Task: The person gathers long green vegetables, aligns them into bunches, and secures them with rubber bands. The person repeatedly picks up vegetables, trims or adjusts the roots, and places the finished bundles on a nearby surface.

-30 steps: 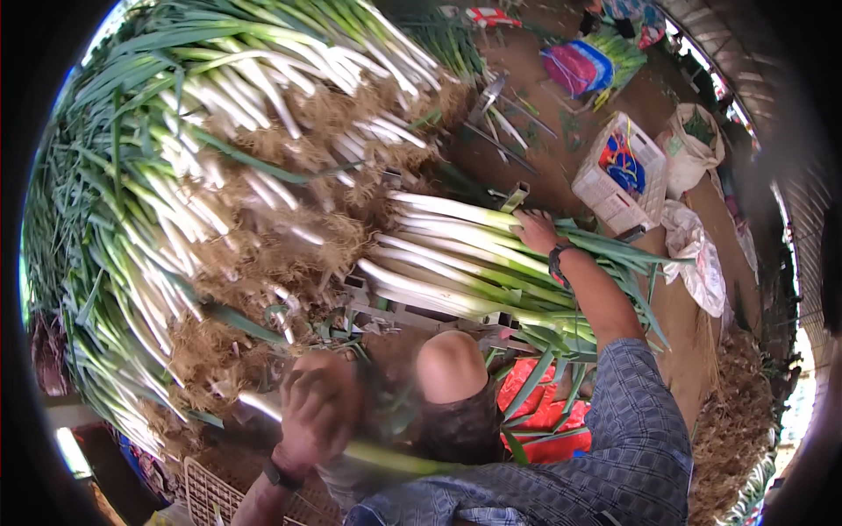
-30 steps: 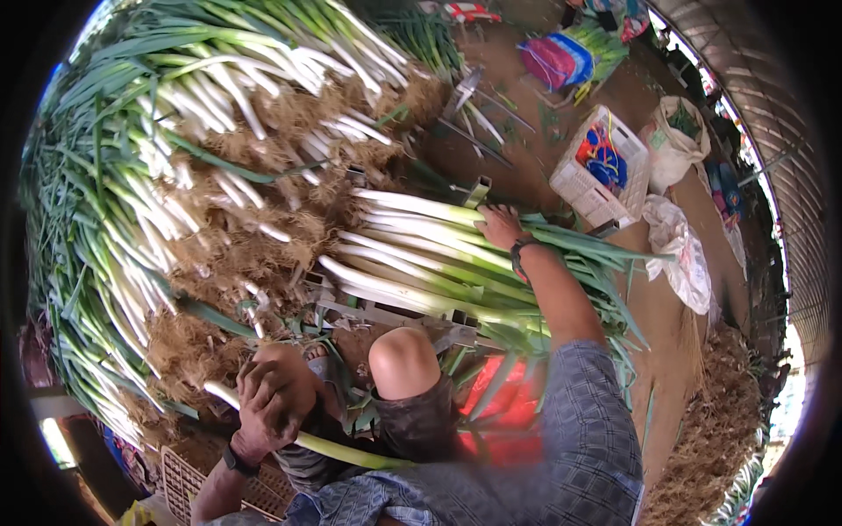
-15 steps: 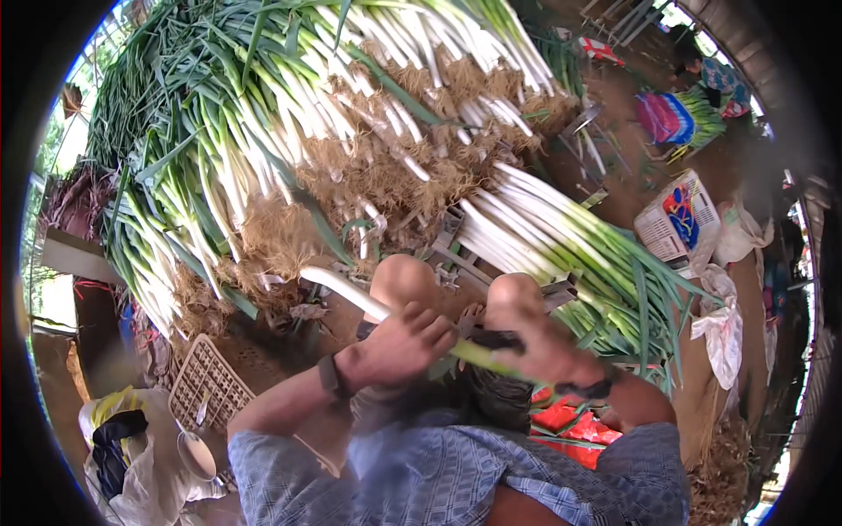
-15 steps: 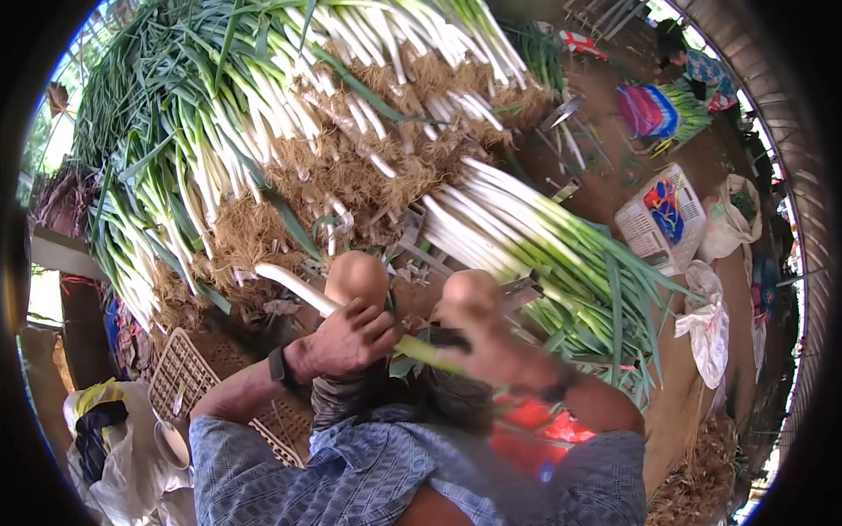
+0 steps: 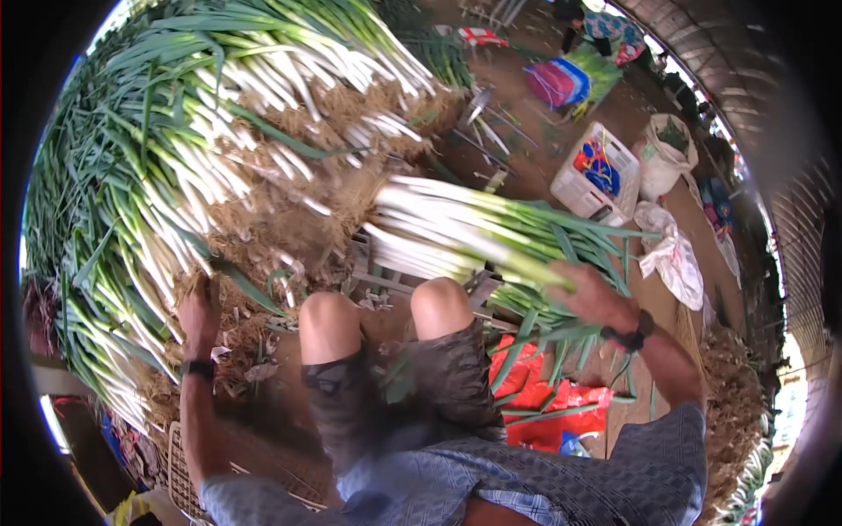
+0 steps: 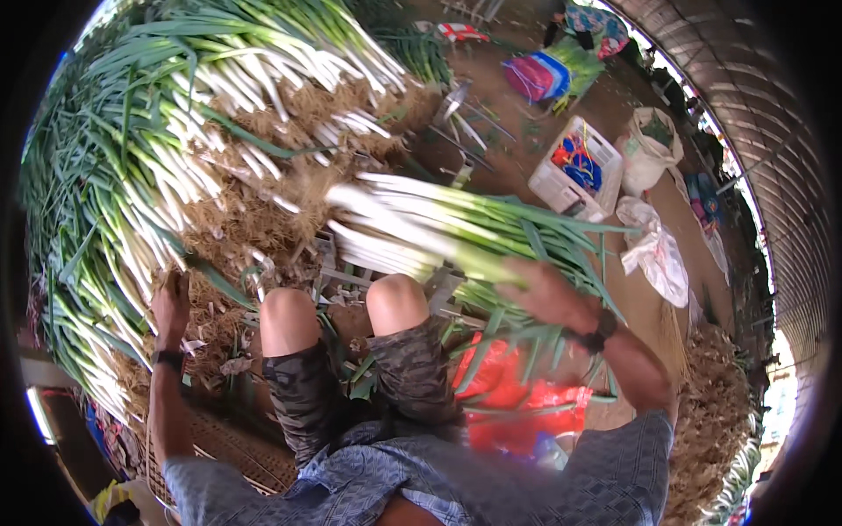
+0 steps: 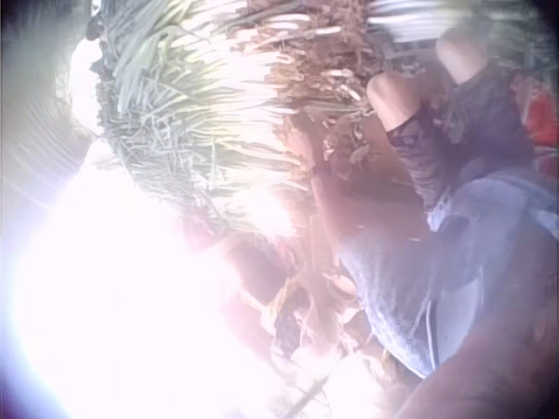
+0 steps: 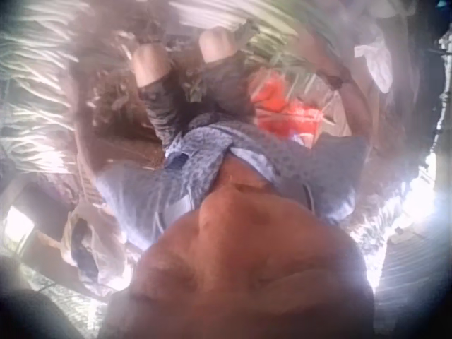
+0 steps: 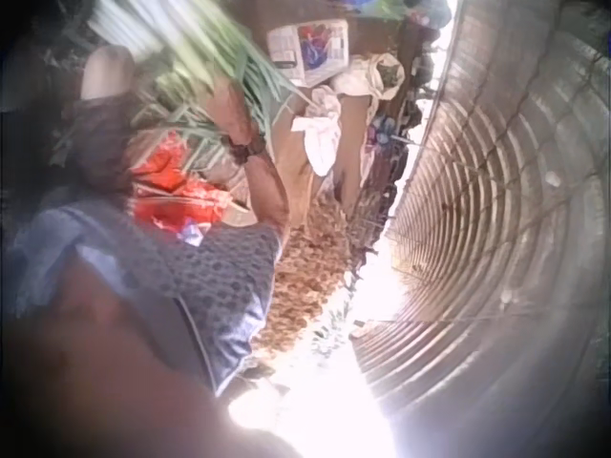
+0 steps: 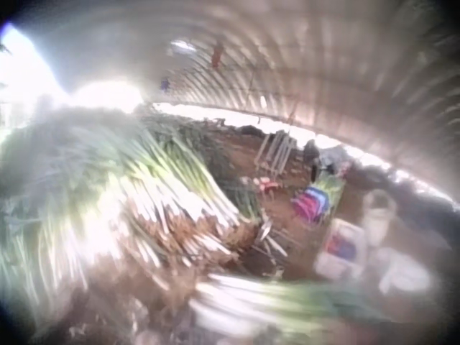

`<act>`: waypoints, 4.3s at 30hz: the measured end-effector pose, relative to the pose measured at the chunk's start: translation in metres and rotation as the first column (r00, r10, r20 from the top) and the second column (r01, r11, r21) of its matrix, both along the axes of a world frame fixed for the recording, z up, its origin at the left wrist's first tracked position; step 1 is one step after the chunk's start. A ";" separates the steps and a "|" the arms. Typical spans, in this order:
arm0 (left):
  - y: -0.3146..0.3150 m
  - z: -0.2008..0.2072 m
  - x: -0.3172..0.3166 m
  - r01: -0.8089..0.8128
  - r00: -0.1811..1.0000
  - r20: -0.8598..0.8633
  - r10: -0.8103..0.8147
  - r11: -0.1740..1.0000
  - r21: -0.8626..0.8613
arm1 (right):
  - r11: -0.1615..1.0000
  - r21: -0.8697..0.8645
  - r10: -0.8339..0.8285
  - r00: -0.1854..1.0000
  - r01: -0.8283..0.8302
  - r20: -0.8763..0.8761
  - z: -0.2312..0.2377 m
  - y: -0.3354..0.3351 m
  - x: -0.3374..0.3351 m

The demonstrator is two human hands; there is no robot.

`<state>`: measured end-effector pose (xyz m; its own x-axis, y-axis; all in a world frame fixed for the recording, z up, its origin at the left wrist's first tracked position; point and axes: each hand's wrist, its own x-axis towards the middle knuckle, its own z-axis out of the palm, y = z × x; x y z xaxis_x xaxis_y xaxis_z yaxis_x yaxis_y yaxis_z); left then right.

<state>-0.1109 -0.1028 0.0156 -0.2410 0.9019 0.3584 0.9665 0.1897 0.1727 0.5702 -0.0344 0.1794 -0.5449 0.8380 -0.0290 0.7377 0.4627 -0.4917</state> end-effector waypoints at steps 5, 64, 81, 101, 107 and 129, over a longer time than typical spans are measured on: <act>-0.007 0.020 0.146 0.279 0.713 0.604 -0.357 0.934 0.223 | 0.986 0.124 -0.132 0.981 0.114 0.142 -0.031 0.067 0.044; 0.023 0.031 0.218 0.602 0.606 0.588 -0.536 0.792 0.102 | 0.859 0.496 -0.199 0.975 0.124 0.100 -0.230 0.225 0.006; -0.004 0.011 0.200 0.568 0.616 0.551 -0.563 0.802 0.186 | 0.939 0.334 -0.155 0.967 0.080 0.204 -0.225 0.242 0.009; -0.129 -0.052 -0.158 -0.639 0.561 0.662 0.496 0.769 -0.034 | 0.934 0.236 0.270 0.962 -0.269 0.025 -0.117 0.018 -0.213; -0.102 -0.064 -0.208 -0.749 0.531 0.401 0.746 0.635 -0.189 | 0.938 0.225 0.255 0.965 -0.264 0.069 -0.119 0.024 -0.220; 0.004 -0.059 -0.316 -0.696 0.675 0.076 0.734 0.668 -0.264 | 0.968 0.173 0.181 0.983 -0.183 0.029 -0.126 0.042 -0.237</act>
<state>-0.4273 -0.0985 -0.0435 -0.8780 0.4706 0.0880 0.4785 0.8573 0.1896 0.3335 0.0073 0.0533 -0.6890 0.7178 0.1005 0.6391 0.6671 -0.3829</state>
